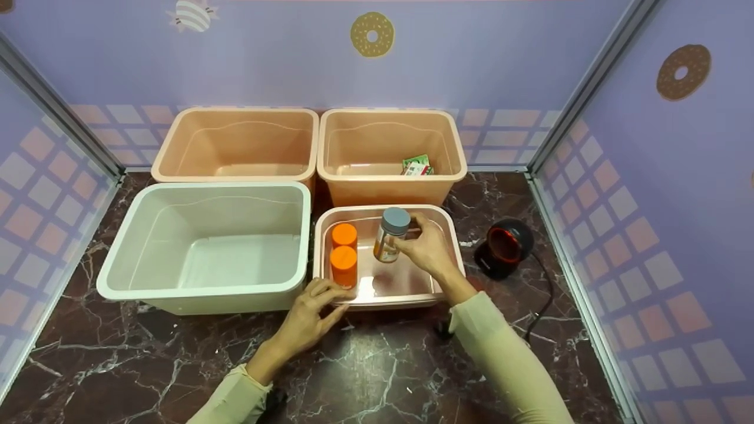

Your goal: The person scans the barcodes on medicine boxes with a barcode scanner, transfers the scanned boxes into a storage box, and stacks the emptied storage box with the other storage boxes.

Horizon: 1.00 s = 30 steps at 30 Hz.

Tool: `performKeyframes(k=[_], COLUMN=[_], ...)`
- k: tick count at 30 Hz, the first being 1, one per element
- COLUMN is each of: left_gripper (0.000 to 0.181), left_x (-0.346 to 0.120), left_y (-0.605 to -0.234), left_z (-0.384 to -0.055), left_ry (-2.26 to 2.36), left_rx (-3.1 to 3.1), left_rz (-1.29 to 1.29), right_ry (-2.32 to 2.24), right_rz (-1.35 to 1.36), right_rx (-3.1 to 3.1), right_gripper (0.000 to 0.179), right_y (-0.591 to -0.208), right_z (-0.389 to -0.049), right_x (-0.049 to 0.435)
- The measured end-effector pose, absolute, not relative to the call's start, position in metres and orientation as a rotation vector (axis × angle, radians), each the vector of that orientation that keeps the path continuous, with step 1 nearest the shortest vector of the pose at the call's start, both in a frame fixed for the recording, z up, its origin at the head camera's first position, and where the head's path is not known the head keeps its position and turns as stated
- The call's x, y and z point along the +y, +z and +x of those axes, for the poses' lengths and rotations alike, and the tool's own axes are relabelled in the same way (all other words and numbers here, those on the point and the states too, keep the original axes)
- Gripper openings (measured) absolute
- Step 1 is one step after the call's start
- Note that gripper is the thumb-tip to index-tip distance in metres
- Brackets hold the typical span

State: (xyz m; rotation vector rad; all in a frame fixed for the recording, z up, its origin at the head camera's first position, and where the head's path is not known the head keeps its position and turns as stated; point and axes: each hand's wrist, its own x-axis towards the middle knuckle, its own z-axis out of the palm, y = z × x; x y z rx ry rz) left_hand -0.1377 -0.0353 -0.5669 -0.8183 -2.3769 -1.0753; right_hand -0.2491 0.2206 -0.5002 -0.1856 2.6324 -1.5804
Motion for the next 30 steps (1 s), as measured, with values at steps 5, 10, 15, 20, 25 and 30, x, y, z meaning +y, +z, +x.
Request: performKeyframes(k=[5,10,15,20,25,30], left_gripper=[0.021,0.020,0.018,0.017,0.018,0.019], left_x=[-0.036,-0.036,-0.037,-0.036,-0.036,-0.037], left_y=[-0.568,-0.568,-0.568,-0.568,-0.568,-0.567], left_z=[-0.138,-0.138,-0.138,-0.138,-0.138,-0.137], left_ry=[-1.068,-1.076,-1.069,-1.056,-1.054,-1.051], left_rx=[-2.372,-2.372,-2.373,-2.382,-2.384,-2.403], left_rz=[-0.825,-0.831,-0.824,-0.821,-0.816,-0.811], right_ry=[-1.664,-1.648,-1.621,-1.625,-1.623,-1.656], right_rz=[-0.171,-0.117,-0.111,-0.085,-0.041,0.000], right_rx=[2.638,2.697,2.763,2.773,2.807,2.842], right_gripper=[0.056,0.061,0.058,0.060,0.059,0.059], right_y=[-0.495,-0.485,-0.477,-0.474,-0.473,-0.469], right_z=[-0.245,-0.241,-0.237,-0.233,-0.229,-0.224], right_x=[0.226,0.235,0.243,0.251,0.259,0.269])
